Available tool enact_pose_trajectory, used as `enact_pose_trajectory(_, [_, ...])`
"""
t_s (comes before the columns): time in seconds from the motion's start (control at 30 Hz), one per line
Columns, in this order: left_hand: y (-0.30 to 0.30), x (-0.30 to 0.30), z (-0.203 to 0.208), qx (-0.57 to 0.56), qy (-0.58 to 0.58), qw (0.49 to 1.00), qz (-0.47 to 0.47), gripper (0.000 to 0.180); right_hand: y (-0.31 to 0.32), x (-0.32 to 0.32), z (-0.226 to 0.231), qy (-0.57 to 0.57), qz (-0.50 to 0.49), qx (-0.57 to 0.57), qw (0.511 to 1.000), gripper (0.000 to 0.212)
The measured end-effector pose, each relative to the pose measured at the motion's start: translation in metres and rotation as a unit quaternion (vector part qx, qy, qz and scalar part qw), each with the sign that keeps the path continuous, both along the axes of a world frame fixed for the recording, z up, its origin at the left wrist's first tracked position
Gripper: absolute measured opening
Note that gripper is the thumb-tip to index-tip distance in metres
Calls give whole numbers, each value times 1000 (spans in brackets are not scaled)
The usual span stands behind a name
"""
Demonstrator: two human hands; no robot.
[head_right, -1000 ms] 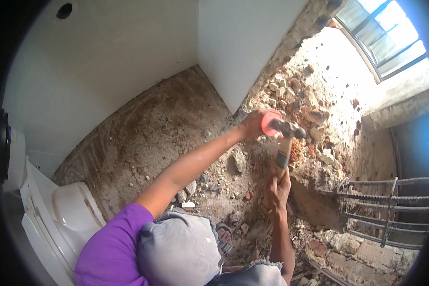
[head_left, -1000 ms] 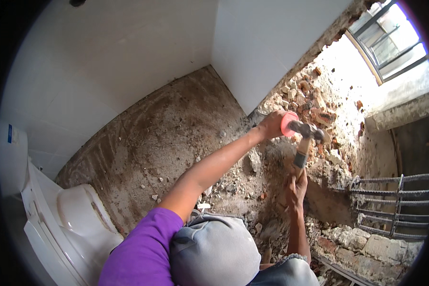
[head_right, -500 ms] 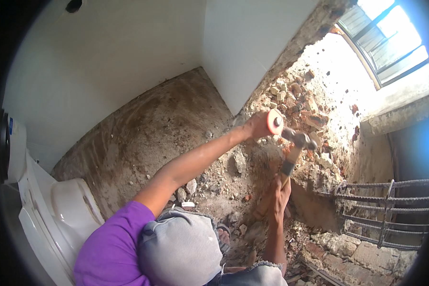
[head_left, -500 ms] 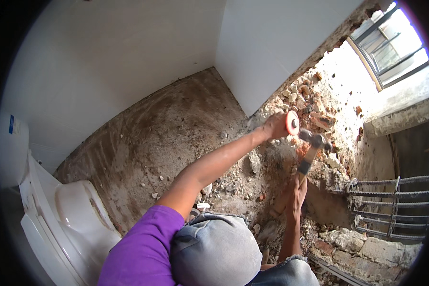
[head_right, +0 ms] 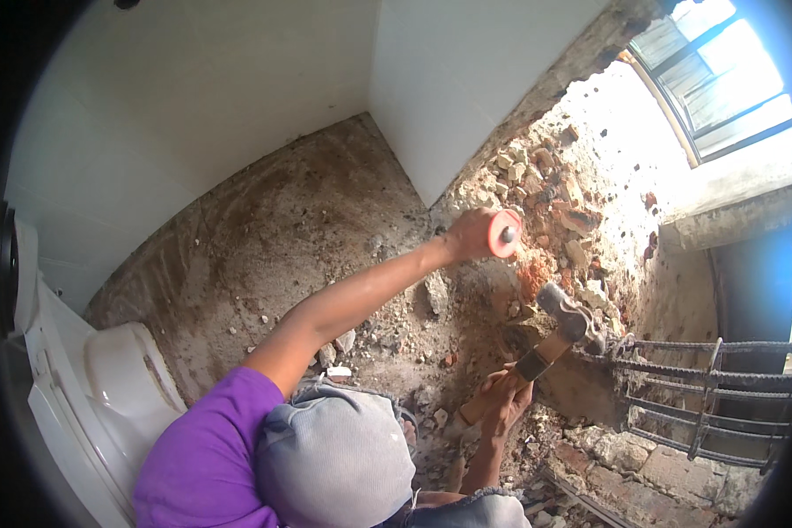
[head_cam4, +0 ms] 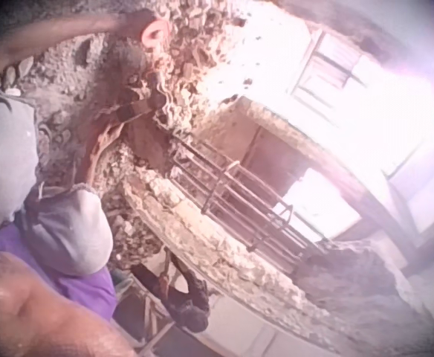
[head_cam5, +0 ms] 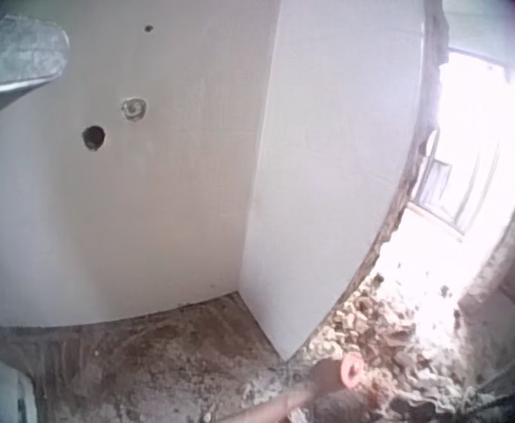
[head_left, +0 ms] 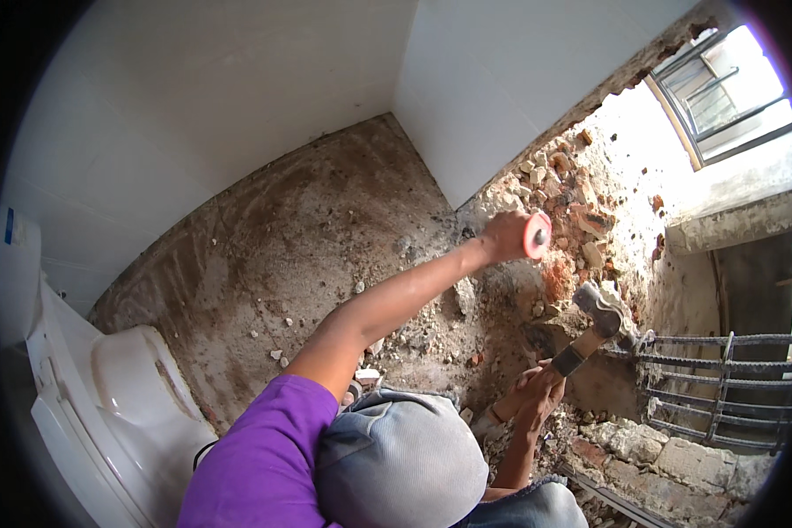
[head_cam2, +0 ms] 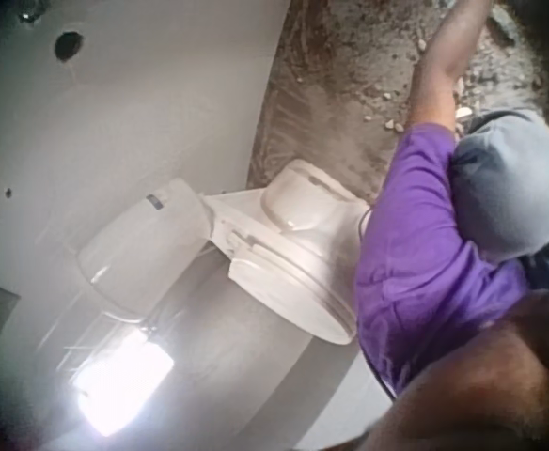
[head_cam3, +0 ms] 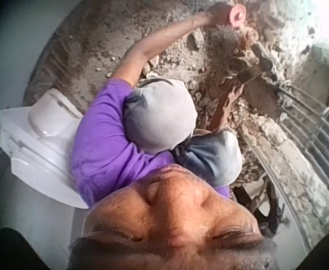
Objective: The person uses a hammer and a chisel to break apart a brick and concrete wall in a bathroom. They repeatedly strike the chisel against the wall to dislodge debris, which falls to the floor. Another person briefly enters the frame to collect the rubble in a bucket.
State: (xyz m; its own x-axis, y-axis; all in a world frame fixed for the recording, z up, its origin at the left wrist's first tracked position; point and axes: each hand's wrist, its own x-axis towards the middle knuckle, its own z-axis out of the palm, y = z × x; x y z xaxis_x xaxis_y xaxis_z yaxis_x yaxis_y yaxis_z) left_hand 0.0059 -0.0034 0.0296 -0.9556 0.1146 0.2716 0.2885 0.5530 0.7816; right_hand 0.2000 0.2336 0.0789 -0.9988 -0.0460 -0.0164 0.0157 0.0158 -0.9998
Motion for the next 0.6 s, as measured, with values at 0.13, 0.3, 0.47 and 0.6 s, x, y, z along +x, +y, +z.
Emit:
enact_pose_trajectory(0.13, [14, 19, 7, 162, 208, 964, -16, 28, -3, 7, 5, 19, -9, -34, 999, 42])
enact_pose_trajectory(0.3, [7, 15, 9, 209, 225, 952, 5, 30, -3, -7, 59, 160, -7, -32, 987, 63])
enact_pose_trajectory(0.47, [10, 4, 9, 245, 248, 937, 25, 23, -4, -32, 122, 345, -8, -118, 931, 41])
enact_pose_trajectory(0.6, [10, -2, 2, 237, 233, 942, 41, 25, -27, -57, 85, 45, -69, -392, 916, 22])
